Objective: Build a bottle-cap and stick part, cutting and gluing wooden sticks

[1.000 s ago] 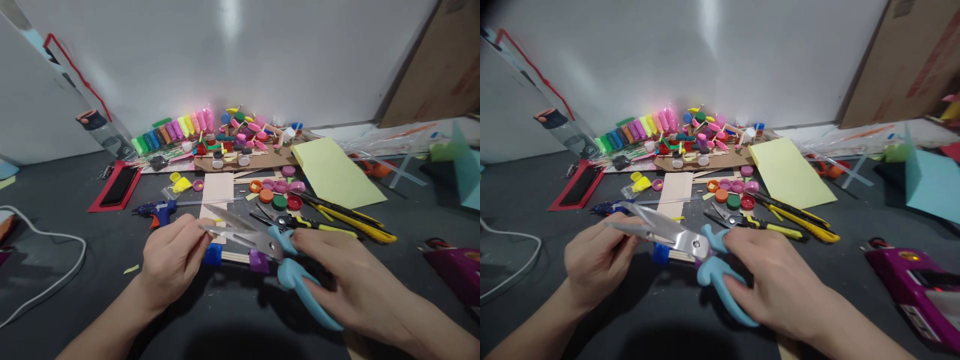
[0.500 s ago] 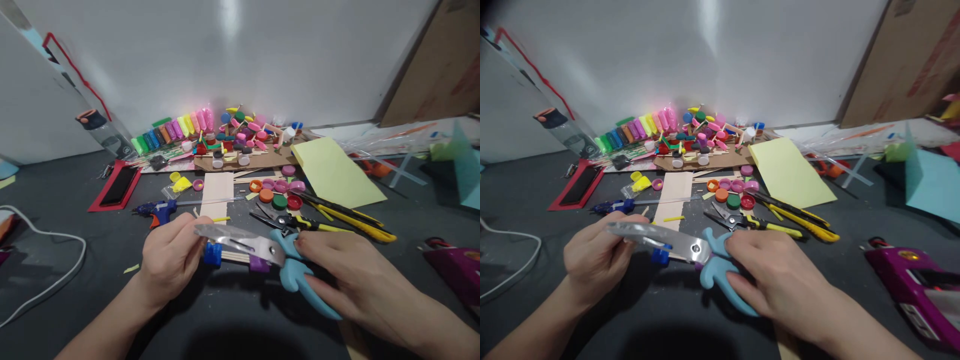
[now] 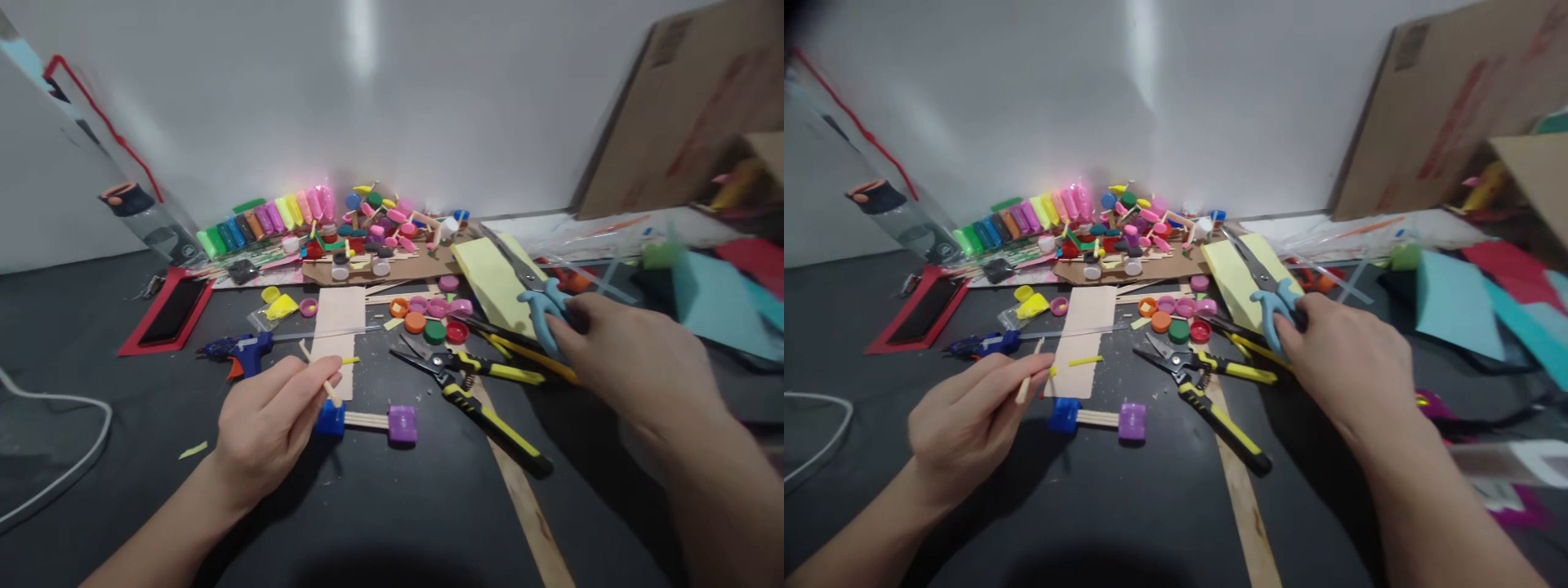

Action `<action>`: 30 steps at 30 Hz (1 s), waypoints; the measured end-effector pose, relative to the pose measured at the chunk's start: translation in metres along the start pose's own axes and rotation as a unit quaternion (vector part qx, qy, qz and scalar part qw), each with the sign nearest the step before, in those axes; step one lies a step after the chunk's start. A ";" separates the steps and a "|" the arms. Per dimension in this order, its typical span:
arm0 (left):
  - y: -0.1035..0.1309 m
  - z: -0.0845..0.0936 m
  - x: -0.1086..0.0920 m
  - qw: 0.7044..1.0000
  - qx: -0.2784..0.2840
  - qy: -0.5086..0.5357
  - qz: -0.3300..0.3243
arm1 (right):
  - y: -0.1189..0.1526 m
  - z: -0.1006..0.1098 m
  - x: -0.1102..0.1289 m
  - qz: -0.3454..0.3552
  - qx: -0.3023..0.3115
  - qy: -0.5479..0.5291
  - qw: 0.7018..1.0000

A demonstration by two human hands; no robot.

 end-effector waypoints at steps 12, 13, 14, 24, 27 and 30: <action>0.005 -0.005 -0.014 0.996 0.028 0.076 -0.034 | -0.013 -0.007 -0.004 -0.039 -0.035 -0.060 0.997; 0.004 -0.004 -0.016 0.994 0.037 0.103 -0.029 | -0.006 0.001 0.007 -0.004 -0.051 -0.083 0.995; 0.003 -0.004 -0.018 0.991 0.046 0.119 -0.026 | 0.002 0.010 0.020 0.043 -0.059 -0.109 0.991; 0.005 0.000 -0.014 0.993 0.016 0.093 -0.077 | 0.085 0.055 0.146 0.465 0.141 -0.557 0.673; 0.005 0.000 -0.012 0.992 0.023 0.101 -0.073 | 0.078 0.044 0.148 0.378 0.262 -0.657 0.598; 0.005 -0.001 -0.011 0.992 0.027 0.105 -0.069 | 0.075 0.032 0.147 0.270 0.412 -0.734 0.467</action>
Point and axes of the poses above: each hand's wrist, its own y-axis away from the middle knuckle, its own z-axis out of the back of the hand, x = y × z, the point moved 2 cm from there along -y, towards the middle knuckle, and after that the axes turned 12 degrees about x, right-handed, at the moved point
